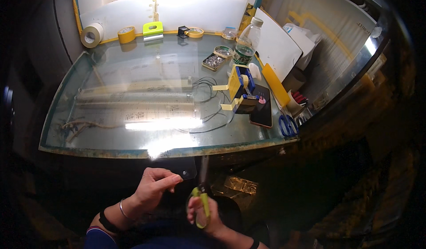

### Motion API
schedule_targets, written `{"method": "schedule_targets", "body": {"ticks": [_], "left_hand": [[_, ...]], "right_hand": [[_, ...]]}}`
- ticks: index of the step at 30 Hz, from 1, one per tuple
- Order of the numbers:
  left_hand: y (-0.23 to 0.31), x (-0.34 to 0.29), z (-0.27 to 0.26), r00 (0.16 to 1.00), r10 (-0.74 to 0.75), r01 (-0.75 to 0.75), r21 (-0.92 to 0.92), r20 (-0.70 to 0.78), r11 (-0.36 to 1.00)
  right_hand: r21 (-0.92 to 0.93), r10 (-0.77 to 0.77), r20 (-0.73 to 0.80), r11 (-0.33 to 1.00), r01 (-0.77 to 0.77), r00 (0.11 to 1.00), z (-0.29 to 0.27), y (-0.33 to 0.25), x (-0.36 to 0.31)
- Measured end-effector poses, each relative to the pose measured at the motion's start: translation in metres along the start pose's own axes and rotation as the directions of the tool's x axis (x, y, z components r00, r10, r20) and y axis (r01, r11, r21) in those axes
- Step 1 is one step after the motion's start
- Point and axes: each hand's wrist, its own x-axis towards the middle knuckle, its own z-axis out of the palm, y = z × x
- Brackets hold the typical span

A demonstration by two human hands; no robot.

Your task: Use scissors to cut a large sheet of plastic film on a glass-top workbench.

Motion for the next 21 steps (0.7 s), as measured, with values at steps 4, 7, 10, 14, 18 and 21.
{"method": "schedule_targets", "body": {"ticks": [4, 7, 10, 14, 18, 21], "left_hand": [[-0.002, -0.001, -0.008, 1.0, 0.005, -0.005, -0.01, -0.017, 1.0], [-0.002, 0.001, -0.012, 0.999, -0.034, 0.034, -0.016, -0.002, 0.999], [-0.003, 0.004, -0.015, 0.996, -0.087, 0.089, -0.065, 0.036, 0.994], [-0.013, 0.003, -0.017, 0.99, -0.112, 0.124, -0.17, 0.08, 0.978], [-0.007, -0.013, -0.031, 0.998, -0.065, 0.066, -0.106, 0.02, 0.992], [-0.009, -0.028, -0.052, 0.918, 0.123, -0.19, -0.147, -0.376, 0.971]], "right_hand": [[-0.126, -0.279, -0.168, 0.957, 0.26, 0.945, -0.01, -0.023, 0.007], [-0.494, -0.574, -0.016, 0.716, 0.492, 0.819, -0.01, -0.029, 0.017], [-0.749, -0.673, 0.048, 0.465, 0.472, 0.738, 0.0, -0.038, 0.027], [-0.876, -0.778, 0.379, -0.127, 0.465, 0.501, 0.004, -0.054, 0.044], [-0.751, -0.64, 0.63, -0.359, 0.553, 0.439, 0.011, -0.057, 0.064], [-0.768, -0.67, 0.606, -0.356, 0.532, 0.428, 0.016, -0.058, 0.066]]}}
